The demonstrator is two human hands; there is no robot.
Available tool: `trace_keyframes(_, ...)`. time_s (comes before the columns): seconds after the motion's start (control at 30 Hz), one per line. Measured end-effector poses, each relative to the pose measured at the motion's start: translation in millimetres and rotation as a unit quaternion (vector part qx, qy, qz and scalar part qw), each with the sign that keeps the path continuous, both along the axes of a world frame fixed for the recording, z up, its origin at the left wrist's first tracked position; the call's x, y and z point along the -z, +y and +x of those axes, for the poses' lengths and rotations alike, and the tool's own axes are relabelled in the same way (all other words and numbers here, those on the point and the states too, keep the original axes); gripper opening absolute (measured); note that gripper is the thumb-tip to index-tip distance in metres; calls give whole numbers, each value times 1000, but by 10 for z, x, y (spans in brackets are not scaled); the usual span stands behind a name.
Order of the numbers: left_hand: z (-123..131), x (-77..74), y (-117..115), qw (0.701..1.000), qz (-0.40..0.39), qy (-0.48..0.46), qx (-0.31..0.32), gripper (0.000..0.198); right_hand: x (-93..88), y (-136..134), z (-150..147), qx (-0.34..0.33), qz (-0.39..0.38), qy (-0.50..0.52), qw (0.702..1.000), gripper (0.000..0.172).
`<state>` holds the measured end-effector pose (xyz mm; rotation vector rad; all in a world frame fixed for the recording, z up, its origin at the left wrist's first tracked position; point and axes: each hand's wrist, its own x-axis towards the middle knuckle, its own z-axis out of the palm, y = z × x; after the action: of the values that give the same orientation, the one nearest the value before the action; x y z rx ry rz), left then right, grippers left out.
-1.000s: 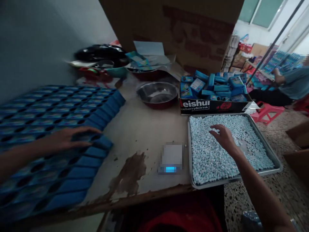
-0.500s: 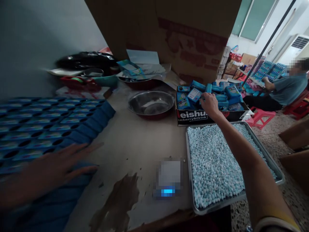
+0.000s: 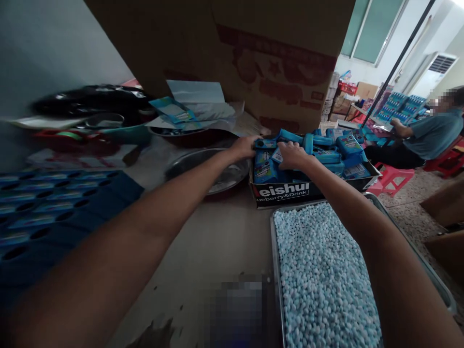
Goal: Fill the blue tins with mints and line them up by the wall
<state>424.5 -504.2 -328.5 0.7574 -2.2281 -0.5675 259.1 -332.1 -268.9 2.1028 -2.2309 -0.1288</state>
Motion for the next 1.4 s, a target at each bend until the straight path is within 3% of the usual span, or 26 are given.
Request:
trace_keyframes(0.1, -40, 86, -161, 999, 16, -30, 19, 38, 114, -86, 28, 29, 2, 18, 999, 110)
trace_keyframes(0.23, -46, 108, -210, 998, 20, -29, 52, 51, 203, -81, -64, 43, -45, -21, 998, 103)
trace_keyframes(0.43, -97, 89, -97, 999, 14, 15, 25, 42, 94, 66, -248, 45, -171, -185, 967, 98)
trace_keyframes(0.57, 228, -79, 285, 992, -10, 122, -23, 50, -8, 467, -231, -26, -232, -350, 907, 99)
trace_keyframes(0.7, 833, -143, 1036, 976, -11, 213, -41, 46, 119, 1087, 103, -143, -296, -280, 902, 107)
trace_keyframes(0.77, 1148, -10, 1475, 975, 12, 211, -64, 45, 325, 1380, 370, -206, -286, -198, 915, 108)
trace_keyframes(0.87, 1543, 389, 2092, 972, 85, 193, -107, 47, 760, 1664, 788, -299, -201, -76, 930, 84)
trace_keyframes(1.0, 1874, 990, 2653, 950, 155, 200, -181, 44, 1290, 1665, 1193, -346, -117, -8, 931, 63)
trace_keyframes(1.07, 1968, 1207, 2779, 942, 161, 203, -212, 45, 1430, 1567, 1298, -349, -102, 1, 932, 59)
trace_keyframes(1.17, 2048, 1402, 2831, 937, 156, 200, -239, 45, 1497, 1460, 1349, -340, -87, 15, 936, 60)
trace_keyframes(1.4, 2125, 1520, 2778, 945, 170, 179, -213, 43, 1625, 1662, 1187, -328, -91, -24, 940, 97)
